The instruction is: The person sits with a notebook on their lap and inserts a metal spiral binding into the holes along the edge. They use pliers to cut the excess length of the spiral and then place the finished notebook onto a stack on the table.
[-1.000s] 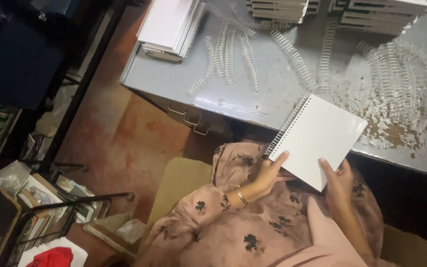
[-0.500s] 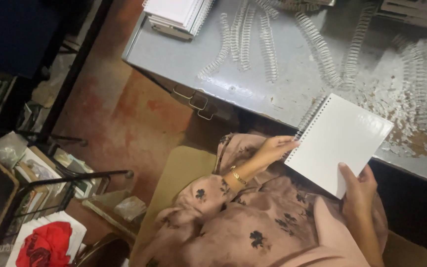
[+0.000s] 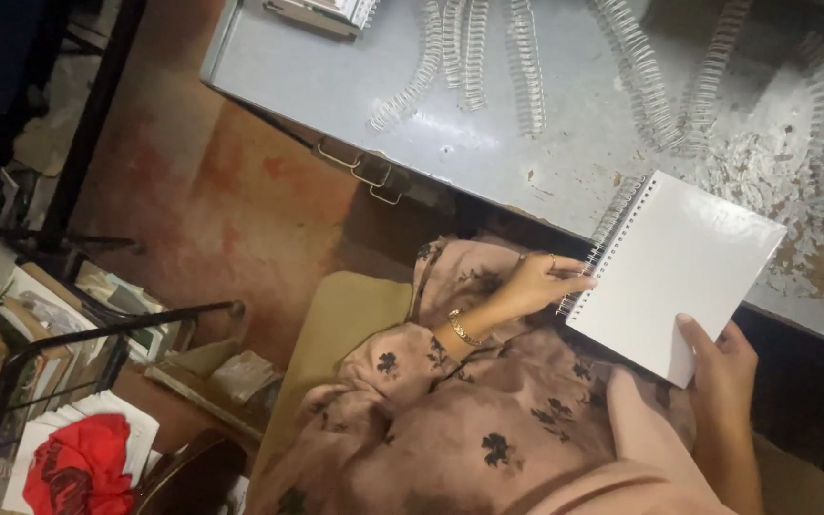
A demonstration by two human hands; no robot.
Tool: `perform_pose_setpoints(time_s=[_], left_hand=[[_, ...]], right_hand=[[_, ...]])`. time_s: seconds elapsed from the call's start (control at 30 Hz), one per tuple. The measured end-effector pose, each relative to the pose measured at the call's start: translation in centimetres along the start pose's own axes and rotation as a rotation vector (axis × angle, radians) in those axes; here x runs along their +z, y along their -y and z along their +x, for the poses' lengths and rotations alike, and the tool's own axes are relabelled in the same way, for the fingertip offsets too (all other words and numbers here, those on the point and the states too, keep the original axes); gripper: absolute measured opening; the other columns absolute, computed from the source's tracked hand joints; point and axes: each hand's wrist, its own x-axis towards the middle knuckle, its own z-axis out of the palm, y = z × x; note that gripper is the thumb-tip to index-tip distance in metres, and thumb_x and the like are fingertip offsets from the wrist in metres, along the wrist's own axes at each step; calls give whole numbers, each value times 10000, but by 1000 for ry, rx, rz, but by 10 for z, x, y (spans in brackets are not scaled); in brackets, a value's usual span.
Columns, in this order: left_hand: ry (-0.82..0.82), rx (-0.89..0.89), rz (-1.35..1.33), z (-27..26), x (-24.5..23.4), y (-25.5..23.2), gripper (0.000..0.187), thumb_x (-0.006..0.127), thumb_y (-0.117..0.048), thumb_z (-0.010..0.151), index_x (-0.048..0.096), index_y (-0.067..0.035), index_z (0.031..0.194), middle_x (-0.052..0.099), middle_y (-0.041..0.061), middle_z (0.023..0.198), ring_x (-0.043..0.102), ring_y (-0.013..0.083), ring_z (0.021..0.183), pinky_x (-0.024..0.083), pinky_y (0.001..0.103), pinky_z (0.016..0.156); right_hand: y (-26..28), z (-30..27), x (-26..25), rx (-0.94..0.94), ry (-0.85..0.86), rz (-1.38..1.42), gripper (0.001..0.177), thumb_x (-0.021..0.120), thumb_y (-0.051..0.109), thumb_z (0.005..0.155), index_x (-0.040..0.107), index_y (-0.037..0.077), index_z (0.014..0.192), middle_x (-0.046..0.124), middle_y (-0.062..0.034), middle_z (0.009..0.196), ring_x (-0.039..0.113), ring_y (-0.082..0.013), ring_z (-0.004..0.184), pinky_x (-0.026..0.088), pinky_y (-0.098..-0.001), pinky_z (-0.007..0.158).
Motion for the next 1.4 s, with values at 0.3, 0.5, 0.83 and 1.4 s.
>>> perform_pose_setpoints(time_s=[0.3,0.5,0.83,1.4], left_hand=[[297,-227,-408,-3,-14,25,602,759,-176,824,583,116,1320,706,240,1183,712,268,1053,619,361,925],[296,-279,-422,-6,-10,40,542,784,-133,795,629,121,1248,701,245,1182,713,286,1037,634,385,898],[319,-185,-271,-6,-4,34,536,687,-309,886,624,4,1317,669,190,1307,674,264,1149,610,356,944],[104,-276,-370,-13,16,18,866,609,-459,857,380,104,1474,392,258,1580,513,351,1361,493,420,1092]], right_hand=[[11,-12,5,-151,27,-16,406,657,205,985,586,53,1354,666,-71,1232,605,-146,1057,485,-299,862],[12,-8,5,-89,82,-24,588,756,161,865,549,37,1401,664,-129,1299,637,-209,1111,506,-334,905],[23,-12,1,0,75,16,590,779,177,830,579,62,1374,685,-119,1254,657,-221,1052,522,-348,844],[8,-2,-9,-36,84,42,577,804,147,806,605,47,1339,699,-137,1203,669,-234,992,536,-364,793]])
